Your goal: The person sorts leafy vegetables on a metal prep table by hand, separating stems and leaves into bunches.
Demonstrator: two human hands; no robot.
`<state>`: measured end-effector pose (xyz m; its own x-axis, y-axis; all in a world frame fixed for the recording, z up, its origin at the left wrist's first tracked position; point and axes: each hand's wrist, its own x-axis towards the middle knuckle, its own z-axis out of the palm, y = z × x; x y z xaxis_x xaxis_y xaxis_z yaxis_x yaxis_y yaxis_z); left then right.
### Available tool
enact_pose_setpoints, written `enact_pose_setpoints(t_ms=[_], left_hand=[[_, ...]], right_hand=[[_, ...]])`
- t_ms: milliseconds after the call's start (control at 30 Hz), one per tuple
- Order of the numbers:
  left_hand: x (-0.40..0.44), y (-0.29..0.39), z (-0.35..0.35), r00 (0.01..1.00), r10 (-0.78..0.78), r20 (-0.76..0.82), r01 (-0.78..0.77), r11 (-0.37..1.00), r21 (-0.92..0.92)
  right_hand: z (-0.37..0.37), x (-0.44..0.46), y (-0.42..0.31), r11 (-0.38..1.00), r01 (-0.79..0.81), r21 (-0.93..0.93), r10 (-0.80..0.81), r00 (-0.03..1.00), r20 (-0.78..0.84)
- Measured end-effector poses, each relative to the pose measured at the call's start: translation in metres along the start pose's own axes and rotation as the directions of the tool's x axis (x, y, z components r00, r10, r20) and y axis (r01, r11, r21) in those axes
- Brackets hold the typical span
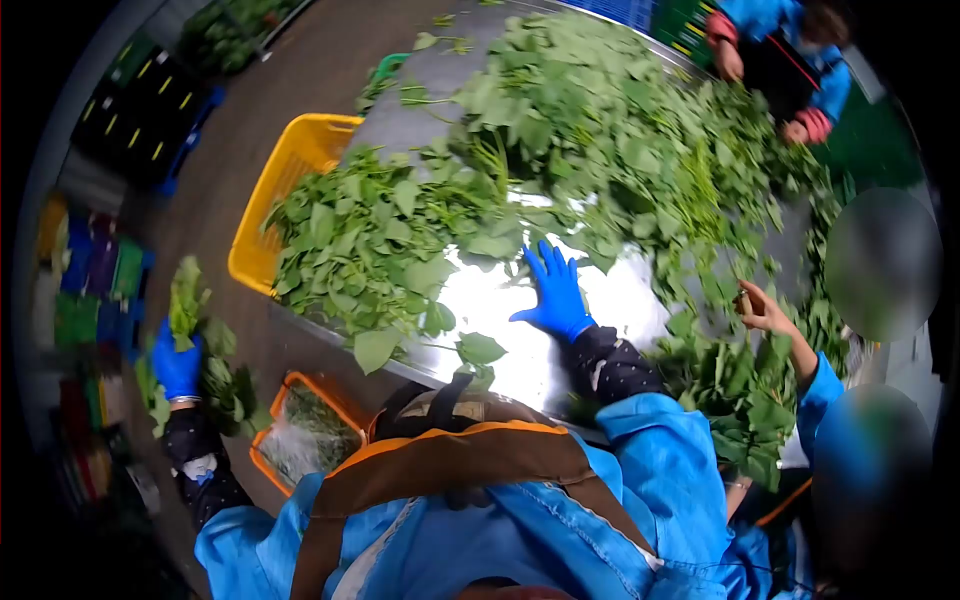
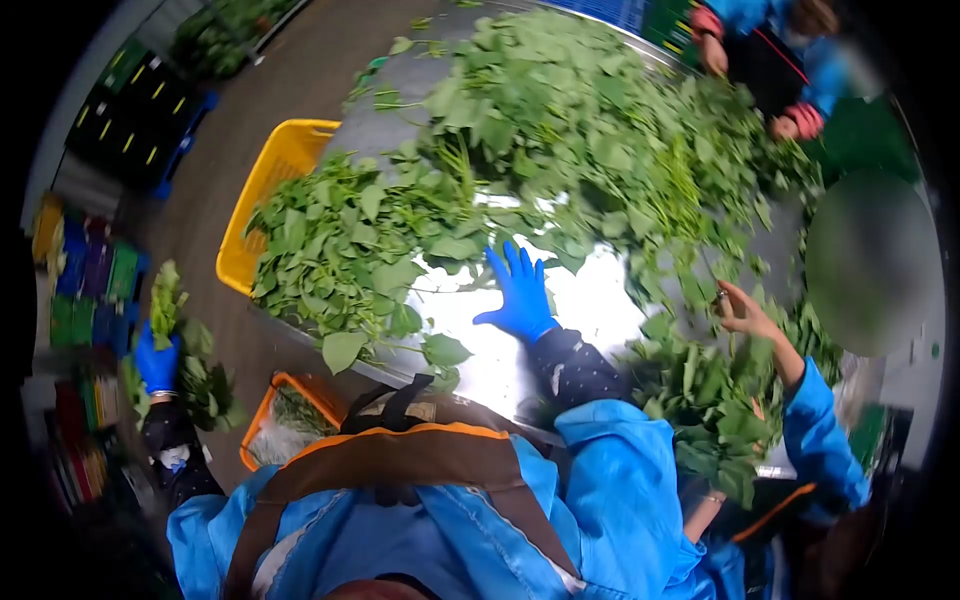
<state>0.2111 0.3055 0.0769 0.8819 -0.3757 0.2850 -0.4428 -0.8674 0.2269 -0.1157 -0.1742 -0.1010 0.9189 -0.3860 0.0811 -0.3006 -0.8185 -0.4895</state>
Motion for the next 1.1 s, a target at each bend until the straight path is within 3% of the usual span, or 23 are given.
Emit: enact_pose_setpoints(t_ms=[67,100,167,233,300,367,433,467,500,567,600,633,667,733,767,800,833,900,933,967,1000,1033,1100], left_hand=[[-0.038,-0.012,0.012,0.993,-0.09,0.08,0.08,0.988,0.13],[-0.057,-0.016,0.017,0.991,-0.093,0.1,0.089,0.995,0.036],[-0.088,-0.022,0.019,0.966,-0.2,0.166,0.206,0.978,-0.019],[-0.109,-0.015,0.008,0.951,-0.238,0.197,0.262,0.959,-0.105],[-0.124,-0.028,0.004,0.961,-0.229,0.152,0.24,0.969,-0.056],[-0.125,-0.024,-0.002,0.96,-0.241,0.144,0.255,0.963,-0.089],[-0.119,-0.016,-0.006,0.963,-0.23,0.142,0.244,0.965,-0.096],[-0.117,-0.014,-0.008,0.964,-0.221,0.149,0.236,0.967,-0.097],[-0.116,-0.016,-0.008,0.972,-0.183,0.145,0.196,0.977,-0.081],[-0.101,-0.01,0.003,0.988,-0.066,0.14,0.079,0.993,-0.091],[-0.091,0.002,0.01,0.995,0.008,0.095,0.003,0.993,-0.119],[-0.079,0.016,0.007,0.986,0.072,0.153,-0.05,0.989,-0.142],[-0.063,0.032,0.008,0.968,0.136,0.209,-0.102,0.981,-0.166],[-0.032,0.07,0.018,0.913,0.309,0.267,-0.261,0.944,-0.201],[-0.021,0.085,0.041,0.872,0.421,0.249,-0.377,0.903,-0.205],[-0.007,0.108,0.049,0.817,0.517,0.257,-0.465,0.853,-0.237],[0.003,0.135,0.052,0.754,0.605,0.255,-0.548,0.794,-0.263],[0.016,0.182,0.059,0.64,0.734,0.227,-0.679,0.679,-0.28],[0.02,0.204,0.068,0.591,0.78,0.207,-0.723,0.626,-0.292],[0.023,0.227,0.08,0.539,0.821,0.188,-0.764,0.571,-0.301],[0.024,0.255,0.09,0.488,0.838,0.244,-0.786,0.544,-0.294],[0.022,0.283,0.102,0.439,0.848,0.298,-0.805,0.518,-0.289],[0.009,0.333,0.131,0.396,0.891,0.223,-0.82,0.453,-0.35]], right_hand=[[0.027,0.024,-0.03,0.997,0.037,0.061,-0.041,0.997,0.068],[0.054,0.037,-0.045,0.981,0.146,0.131,-0.147,0.989,-0.002],[0.091,0.068,-0.093,0.978,0.196,0.07,-0.197,0.98,0.007],[0.12,0.103,-0.134,0.99,0.109,0.085,-0.116,0.989,0.094],[0.148,0.148,-0.167,0.988,0.089,0.124,-0.105,0.987,0.125],[0.186,0.202,-0.194,0.98,0.139,0.142,-0.131,0.989,-0.063],[0.179,0.259,-0.228,0.984,0.01,0.177,-0.032,0.992,0.12],[0.172,0.277,-0.239,0.969,0.067,0.24,-0.103,0.984,0.143],[0.168,0.285,-0.245,0.947,0.112,0.3,-0.165,0.973,0.158],[0.161,0.267,-0.246,0.808,0.345,0.478,-0.367,0.929,-0.05],[0.144,0.245,-0.237,0.798,0.256,0.545,-0.335,0.941,0.047],[0.102,0.213,-0.239,0.778,0.164,0.607,-0.307,0.942,0.139],[0.08,0.187,-0.221,0.699,0.105,0.708,-0.275,0.953,0.13],[0.035,0.14,-0.158,0.744,0.002,0.668,-0.019,1.0,0.018],[0.077,0.135,-0.08,0.509,0.112,0.853,0.074,0.982,-0.173],[0.046,0.116,-0.04,-0.159,-0.072,0.985,0.448,0.883,0.137],[0.002,0.095,-0.003,0.423,0.102,0.901,0.442,0.845,-0.303],[-0.063,0.05,0.073,0.757,-0.135,0.639,0.539,0.681,-0.495],[-0.088,0.029,0.104,0.861,-0.245,0.445,0.495,0.604,-0.625],[-0.097,0.011,0.141,0.867,-0.249,0.432,0.495,0.532,-0.687],[-0.109,-0.007,0.164,0.776,-0.562,0.287,0.587,0.476,-0.655],[-0.107,-0.023,0.19,0.712,-0.697,0.087,0.555,0.483,-0.677],[-0.1,-0.046,0.216,0.515,-0.856,0.044,0.787,0.452,-0.421]])
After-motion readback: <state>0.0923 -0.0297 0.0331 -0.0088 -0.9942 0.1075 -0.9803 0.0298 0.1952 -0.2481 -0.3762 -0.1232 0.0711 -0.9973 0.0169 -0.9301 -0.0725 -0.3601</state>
